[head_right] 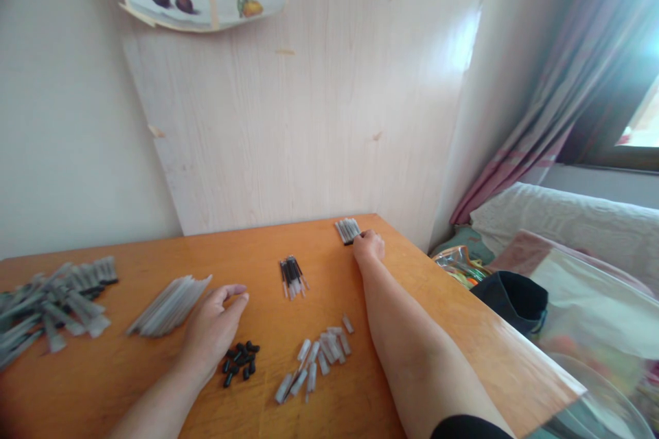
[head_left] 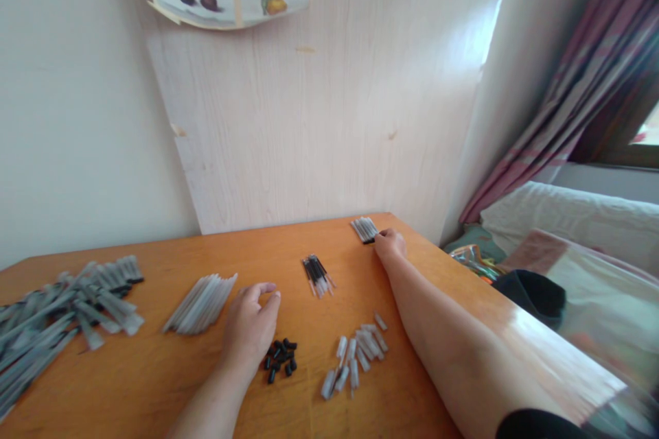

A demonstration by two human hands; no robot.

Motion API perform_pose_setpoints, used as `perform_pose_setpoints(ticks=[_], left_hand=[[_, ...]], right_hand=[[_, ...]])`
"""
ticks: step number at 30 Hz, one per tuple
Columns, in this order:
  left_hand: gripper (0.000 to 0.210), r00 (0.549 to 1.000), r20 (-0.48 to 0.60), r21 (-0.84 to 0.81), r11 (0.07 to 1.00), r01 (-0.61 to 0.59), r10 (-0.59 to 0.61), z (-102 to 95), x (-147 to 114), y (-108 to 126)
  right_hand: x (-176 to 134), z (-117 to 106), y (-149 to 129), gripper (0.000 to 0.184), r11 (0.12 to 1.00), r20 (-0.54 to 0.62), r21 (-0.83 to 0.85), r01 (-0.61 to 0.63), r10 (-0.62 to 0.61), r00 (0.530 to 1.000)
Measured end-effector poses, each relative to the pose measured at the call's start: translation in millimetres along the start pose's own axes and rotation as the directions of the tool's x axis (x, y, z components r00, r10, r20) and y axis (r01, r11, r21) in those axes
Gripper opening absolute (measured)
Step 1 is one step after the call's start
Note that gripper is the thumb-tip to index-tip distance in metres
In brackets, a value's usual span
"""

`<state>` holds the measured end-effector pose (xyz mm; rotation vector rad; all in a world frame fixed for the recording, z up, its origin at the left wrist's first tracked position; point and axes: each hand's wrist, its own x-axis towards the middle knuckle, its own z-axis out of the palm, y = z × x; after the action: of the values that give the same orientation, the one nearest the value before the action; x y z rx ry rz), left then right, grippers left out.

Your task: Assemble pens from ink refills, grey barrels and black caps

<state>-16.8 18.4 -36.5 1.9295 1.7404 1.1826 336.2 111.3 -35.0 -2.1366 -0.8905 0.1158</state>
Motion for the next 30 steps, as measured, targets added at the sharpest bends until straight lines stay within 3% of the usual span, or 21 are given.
perform_pose_setpoints(ticks=[16, 30], left_hand=[[0.029, 1.0, -0.001, 0.001, 1.0, -0.001, 0.001, -0.5, -0.5, -0.1], [0.03, 1.0, -0.003, -0.005, 1.0, -0.009, 0.009, -0.4, -0.7, -0.7]], right_hand=[[7.8, 0.0, 9.0, 0.039, 0.993, -0.047, 0.113, -0.03, 0.036, 0.998], [6.2, 2.6, 7.6, 0.031, 0.998, 0.055, 0.059, 0.019, -0.022, 0.998]])
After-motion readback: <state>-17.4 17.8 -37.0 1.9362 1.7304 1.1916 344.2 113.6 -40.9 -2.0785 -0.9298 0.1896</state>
